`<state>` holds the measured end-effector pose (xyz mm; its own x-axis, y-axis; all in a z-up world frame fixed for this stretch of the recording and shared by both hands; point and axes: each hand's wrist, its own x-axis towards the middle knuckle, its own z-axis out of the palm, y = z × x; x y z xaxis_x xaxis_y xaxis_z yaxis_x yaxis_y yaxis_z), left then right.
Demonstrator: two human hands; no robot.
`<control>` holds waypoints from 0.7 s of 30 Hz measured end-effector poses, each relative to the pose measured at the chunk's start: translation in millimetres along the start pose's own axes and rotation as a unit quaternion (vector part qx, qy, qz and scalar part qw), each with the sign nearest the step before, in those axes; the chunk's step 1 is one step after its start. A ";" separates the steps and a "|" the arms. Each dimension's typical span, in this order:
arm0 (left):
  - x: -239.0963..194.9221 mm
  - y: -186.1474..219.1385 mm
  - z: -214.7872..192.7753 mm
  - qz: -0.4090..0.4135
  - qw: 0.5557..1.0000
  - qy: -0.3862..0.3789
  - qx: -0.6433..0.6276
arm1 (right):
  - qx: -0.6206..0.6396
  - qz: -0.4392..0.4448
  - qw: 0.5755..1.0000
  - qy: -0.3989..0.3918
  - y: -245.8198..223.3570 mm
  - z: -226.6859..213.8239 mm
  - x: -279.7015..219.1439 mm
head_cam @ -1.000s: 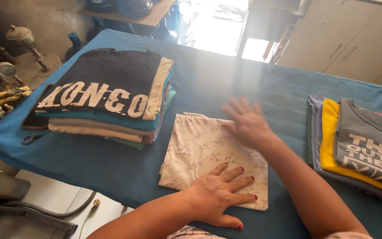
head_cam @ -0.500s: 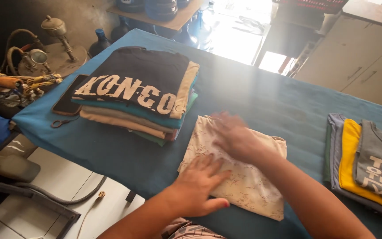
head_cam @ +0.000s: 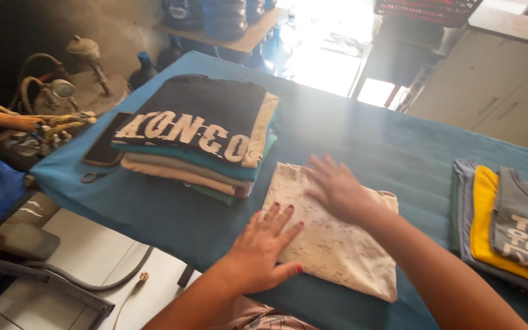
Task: Folding and stacking various shirts and tops on a laundry table
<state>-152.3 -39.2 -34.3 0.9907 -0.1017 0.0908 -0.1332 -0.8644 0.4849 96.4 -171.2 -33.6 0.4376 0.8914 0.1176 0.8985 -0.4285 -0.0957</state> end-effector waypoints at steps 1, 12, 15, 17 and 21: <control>3.3 -5.2 1.5 -0.045 0.997 -0.045 0.035 | 0.002 -0.072 0.997 -0.013 -10.5 3.3 -25.8; 13.1 -4.0 42.0 0.011 0.982 0.076 0.172 | -0.033 0.237 0.967 0.087 130.4 21.9 -148.1; 37.8 23.0 53.1 0.150 0.963 0.131 0.181 | 0.173 0.286 0.937 0.098 112.7 2.8 -135.2; 57.3 30.7 73.4 0.226 0.920 0.222 0.230 | 0.084 0.175 0.962 0.190 113.7 28.4 -139.5; 108.7 16.5 86.4 0.170 0.925 0.234 0.247 | 0.157 0.161 0.953 0.205 95.5 2.4 -142.6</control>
<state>-44.3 -107.0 -91.6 0.7570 -0.2844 0.5882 -0.2903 -0.9530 -0.0872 119.7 -338.9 -61.8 0.7240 0.5608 0.4016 0.6882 -0.5476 -0.4760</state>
